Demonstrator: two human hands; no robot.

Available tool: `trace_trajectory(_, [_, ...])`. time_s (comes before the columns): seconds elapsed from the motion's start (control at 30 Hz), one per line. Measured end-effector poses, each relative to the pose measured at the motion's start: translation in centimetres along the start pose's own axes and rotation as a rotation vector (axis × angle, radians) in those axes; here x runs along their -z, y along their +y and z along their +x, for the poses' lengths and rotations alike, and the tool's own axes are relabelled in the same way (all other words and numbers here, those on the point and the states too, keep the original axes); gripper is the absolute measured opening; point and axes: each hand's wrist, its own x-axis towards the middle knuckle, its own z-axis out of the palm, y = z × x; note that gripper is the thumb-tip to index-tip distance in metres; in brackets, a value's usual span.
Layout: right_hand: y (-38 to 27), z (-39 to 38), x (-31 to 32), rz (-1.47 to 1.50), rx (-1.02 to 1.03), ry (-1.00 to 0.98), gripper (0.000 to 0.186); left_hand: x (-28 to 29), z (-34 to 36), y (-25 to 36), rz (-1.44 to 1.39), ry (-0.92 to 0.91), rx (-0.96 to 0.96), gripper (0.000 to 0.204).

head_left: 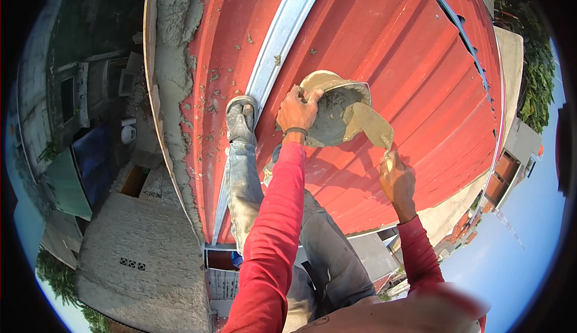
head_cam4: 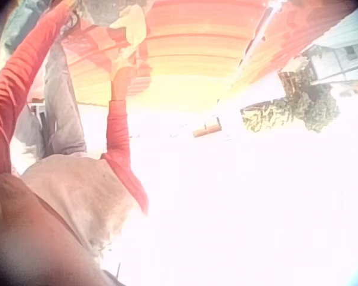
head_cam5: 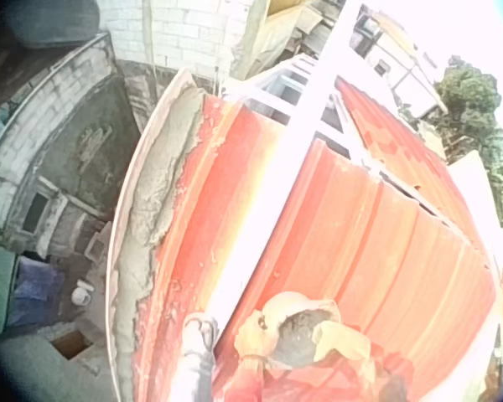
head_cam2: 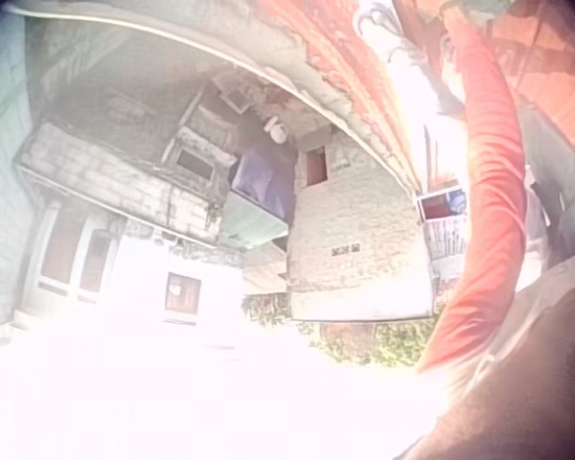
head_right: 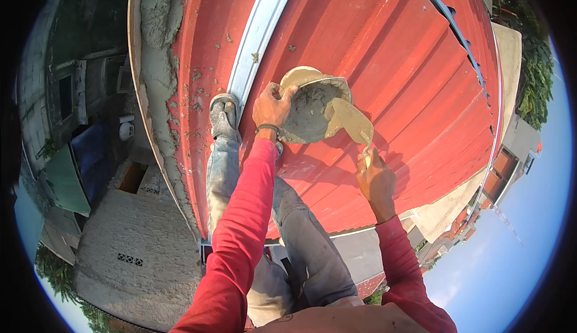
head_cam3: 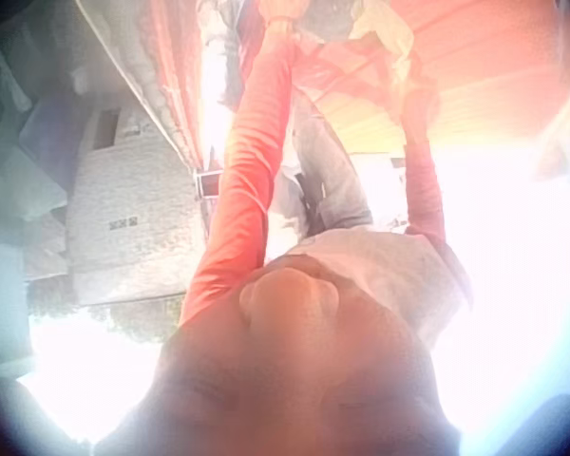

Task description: The person scoops cement from a bucket with a trowel and applies it to the seam of a red corrugated metal roof. They repeatedly smooth the cement along the seam while standing on the roof.

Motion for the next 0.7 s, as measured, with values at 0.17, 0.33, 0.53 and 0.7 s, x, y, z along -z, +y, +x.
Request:
trace_trajectory(0.17, [-6.4, 4.4, -11.6, 0.268, -0.17, -0.003, 0.028, -0.9, 0.1, -0.8, 0.044, 0.082, -0.018, 0.06])
trace_trajectory(0.33, [-9.8, 3.8, -21.1, 0.745, -0.182, 0.093, 0.026, -0.8, 1.1, -0.6, 0.096, -0.05, -0.022, 0.061])
trace_trajectory(0.53, [-10.9, 2.8, -18.8, 1.31, -0.486, -0.304, 0.041, -0.3, 1.7, -1.6, 0.123, -0.012, -0.038, 0.066])
trace_trajectory(0.7, [-7.7, -0.8, -19.6, 1.204, -0.303, -0.036, 0.033, -0.4, 1.1, -0.9, 0.108, -0.002, -0.067, 0.068])
